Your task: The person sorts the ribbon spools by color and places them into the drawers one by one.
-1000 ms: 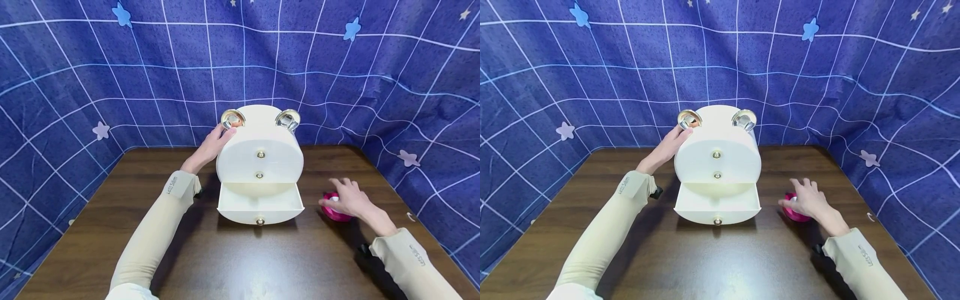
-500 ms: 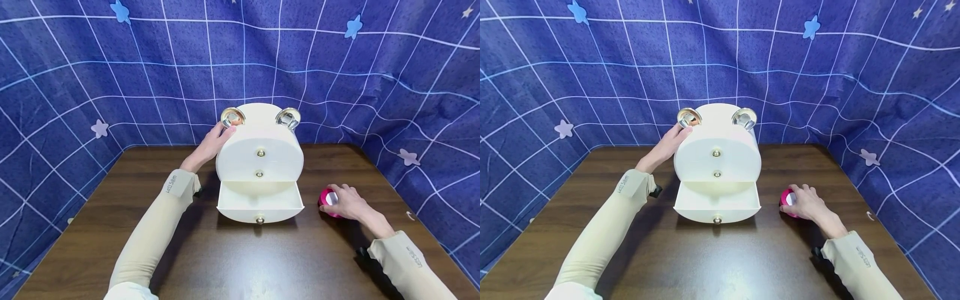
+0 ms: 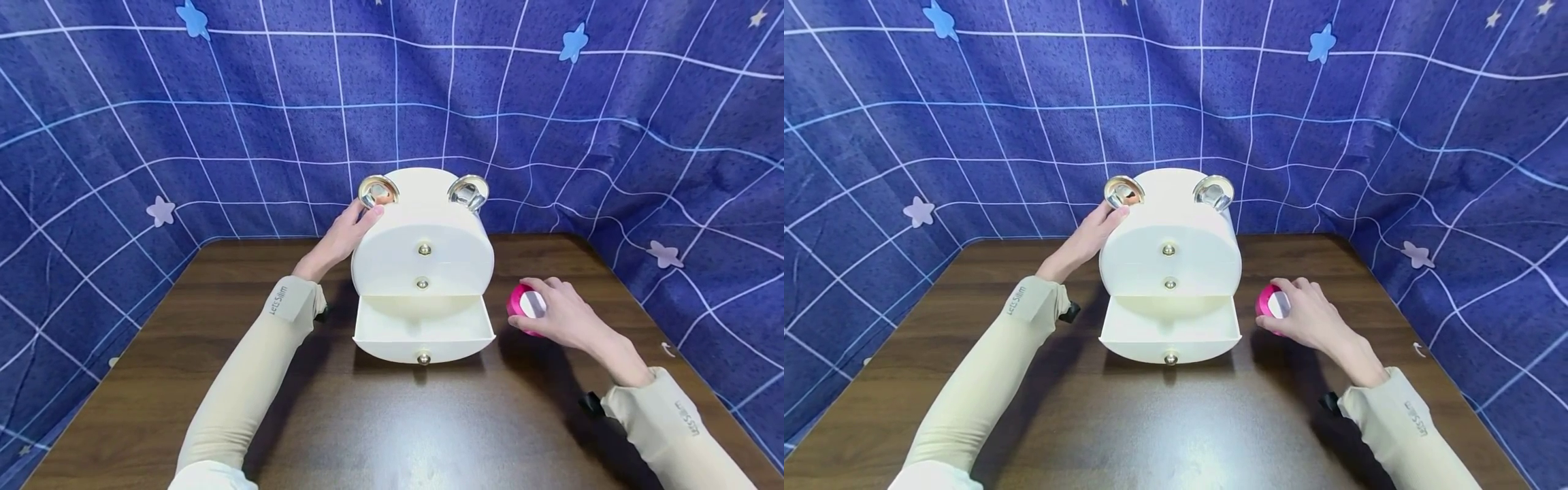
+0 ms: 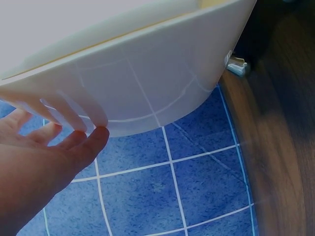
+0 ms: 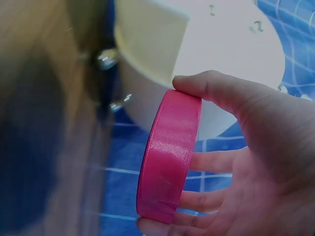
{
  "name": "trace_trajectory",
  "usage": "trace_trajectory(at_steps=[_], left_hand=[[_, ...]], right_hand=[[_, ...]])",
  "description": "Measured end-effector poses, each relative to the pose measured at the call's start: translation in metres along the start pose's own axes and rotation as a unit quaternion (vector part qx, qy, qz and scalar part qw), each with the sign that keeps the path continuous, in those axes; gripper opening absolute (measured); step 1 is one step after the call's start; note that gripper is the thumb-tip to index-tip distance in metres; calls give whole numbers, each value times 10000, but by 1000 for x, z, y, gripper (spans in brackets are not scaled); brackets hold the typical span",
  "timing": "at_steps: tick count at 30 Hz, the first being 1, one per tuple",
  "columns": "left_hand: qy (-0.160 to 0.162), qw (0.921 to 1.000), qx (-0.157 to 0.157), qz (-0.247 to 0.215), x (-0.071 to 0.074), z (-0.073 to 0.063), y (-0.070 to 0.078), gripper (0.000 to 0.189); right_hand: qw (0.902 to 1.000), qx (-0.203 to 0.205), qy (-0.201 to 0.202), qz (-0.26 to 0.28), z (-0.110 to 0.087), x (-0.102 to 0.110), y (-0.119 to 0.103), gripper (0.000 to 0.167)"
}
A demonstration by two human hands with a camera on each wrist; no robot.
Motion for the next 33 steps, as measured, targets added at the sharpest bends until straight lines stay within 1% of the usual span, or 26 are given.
trace_trajectory(at_steps=[4, 9, 11, 16, 20, 23, 30, 33], left_hand=[[20, 10000, 23, 1, 1, -1, 0, 61], [-23, 9998, -120, -168, 0, -1, 2, 58], [-2, 9997, -217, -95, 0, 1, 3, 57], [53, 9992, -397, 39, 1, 4, 3, 56], [60, 9994, -323, -59, 1, 4, 0, 60], [70, 9994, -316, -91, 0, 3, 0, 59], [86, 9991, -386, -135, 0, 3, 3, 57], [81, 9990, -422, -128, 1, 3, 4, 57]], right_hand=[[9994, 264, 223, 91, -1, 13, -19, 76], [9973, 525, 451, 248, -3, 24, -41, 70], [9969, 573, 468, 280, -3, 25, -48, 70], [9961, 662, 478, 322, -2, 23, -65, 69], [9954, 719, 531, 335, -2, 19, -76, 69], [9947, 779, 590, 324, -2, 15, -84, 70], [9918, 907, 784, 446, -1, 7, -101, 68], [9899, 1029, 862, 447, -1, 5, -109, 68]])
Point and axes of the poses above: each hand's wrist, its own z-axis towards the middle knuckle, its own x-axis out of the back of the hand, y = z × x, the point moved 9 cm from there along z, towards the middle knuckle, and after that the axes turned 1 degree about -z, right-handed, at the moved point
